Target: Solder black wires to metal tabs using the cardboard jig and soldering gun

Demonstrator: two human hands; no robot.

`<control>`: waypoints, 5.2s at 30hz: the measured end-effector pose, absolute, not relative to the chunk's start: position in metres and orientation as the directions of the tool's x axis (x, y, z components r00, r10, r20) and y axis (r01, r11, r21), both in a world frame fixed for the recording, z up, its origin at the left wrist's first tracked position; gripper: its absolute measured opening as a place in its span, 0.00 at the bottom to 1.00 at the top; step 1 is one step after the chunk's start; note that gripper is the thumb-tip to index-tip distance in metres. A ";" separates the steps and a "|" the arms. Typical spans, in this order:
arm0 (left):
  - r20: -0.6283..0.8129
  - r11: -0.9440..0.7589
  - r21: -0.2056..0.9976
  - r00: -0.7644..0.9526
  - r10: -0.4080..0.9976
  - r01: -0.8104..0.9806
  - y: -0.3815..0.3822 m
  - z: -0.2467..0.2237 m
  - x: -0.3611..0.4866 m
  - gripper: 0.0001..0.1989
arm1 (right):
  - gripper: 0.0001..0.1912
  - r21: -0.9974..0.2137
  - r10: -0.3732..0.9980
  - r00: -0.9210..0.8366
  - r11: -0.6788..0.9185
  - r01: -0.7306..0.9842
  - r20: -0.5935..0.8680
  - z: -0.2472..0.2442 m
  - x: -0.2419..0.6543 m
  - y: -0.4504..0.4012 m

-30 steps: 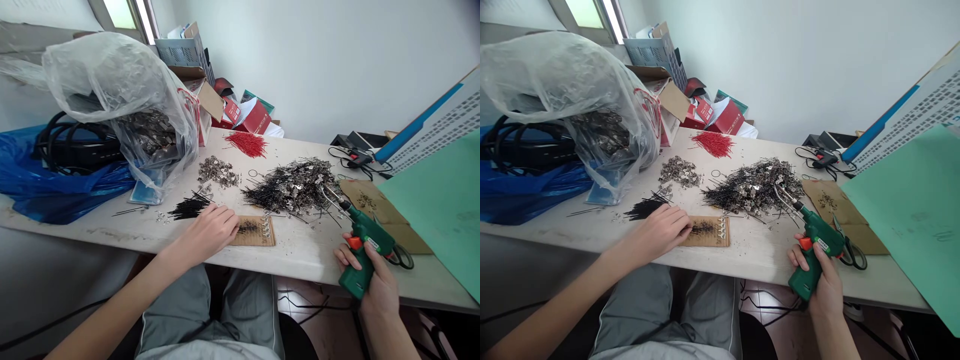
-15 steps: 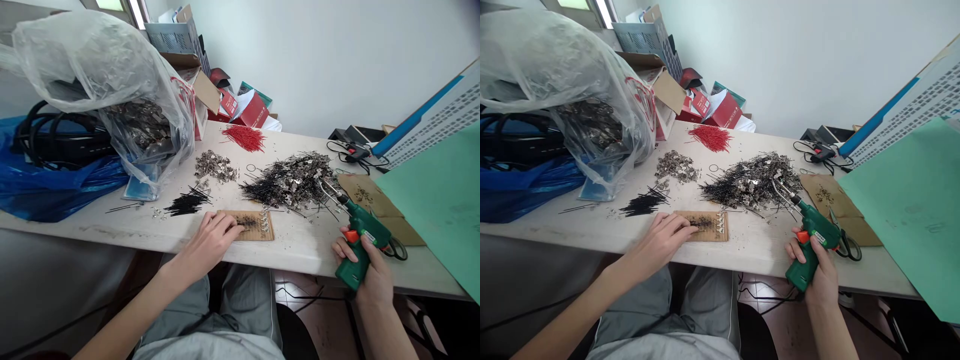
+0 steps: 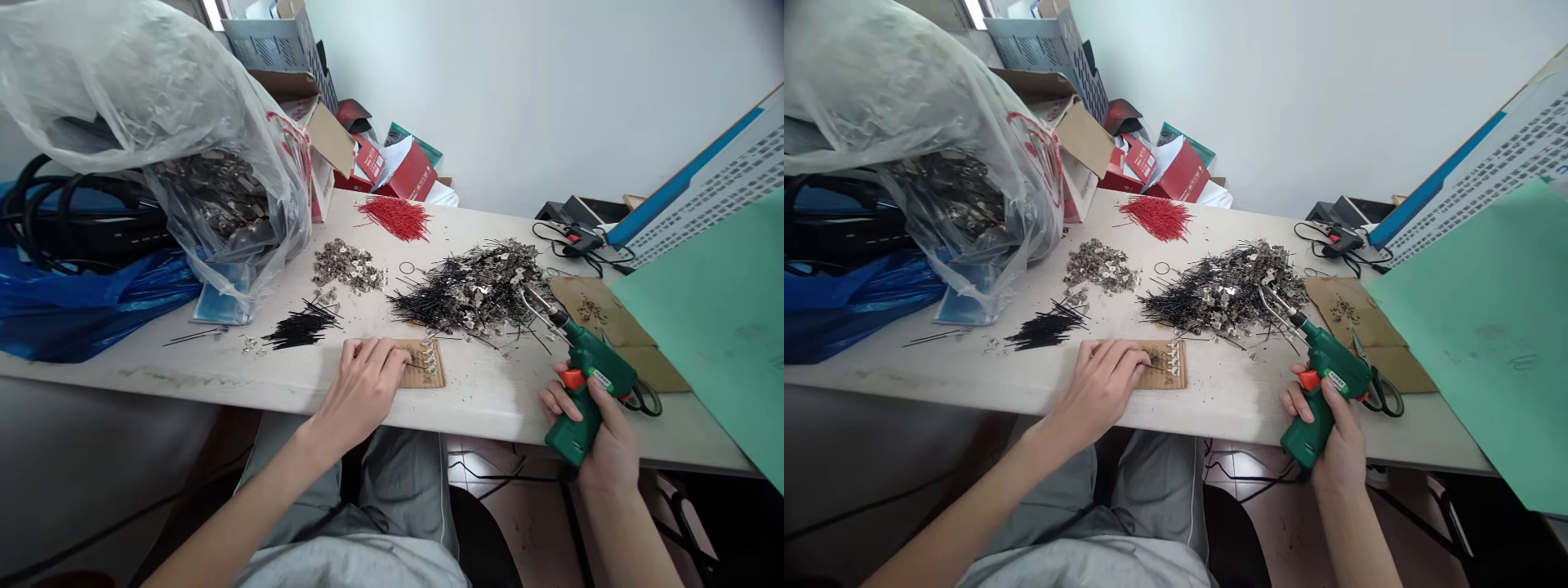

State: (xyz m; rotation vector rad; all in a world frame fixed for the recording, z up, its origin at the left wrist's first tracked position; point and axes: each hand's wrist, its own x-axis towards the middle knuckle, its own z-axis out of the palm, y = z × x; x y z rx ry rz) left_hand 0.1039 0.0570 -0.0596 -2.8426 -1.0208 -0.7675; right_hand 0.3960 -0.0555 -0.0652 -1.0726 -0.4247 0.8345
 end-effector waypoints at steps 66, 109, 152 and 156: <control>0.553 -0.749 0.250 0.545 0.630 0.613 0.056 -0.067 0.107 0.07 | 0.23 -0.881 0.698 0.538 -0.354 -0.313 -0.472 -0.032 0.290 -0.135; 0.519 -0.797 0.258 0.617 0.592 0.547 0.057 -0.067 0.106 0.10 | 0.22 -0.829 0.603 0.602 -0.523 -0.197 -0.524 -0.022 0.296 -0.147; 0.524 -0.799 0.269 0.614 0.590 0.538 0.058 -0.069 0.105 0.10 | 0.19 -0.848 0.628 0.600 -0.502 -0.173 -0.494 -0.042 0.313 -0.178; 0.529 -0.798 0.267 0.610 0.590 0.540 0.057 -0.068 0.105 0.10 | 0.19 -0.844 0.633 0.591 -0.509 -0.169 -0.500 -0.045 0.317 -0.183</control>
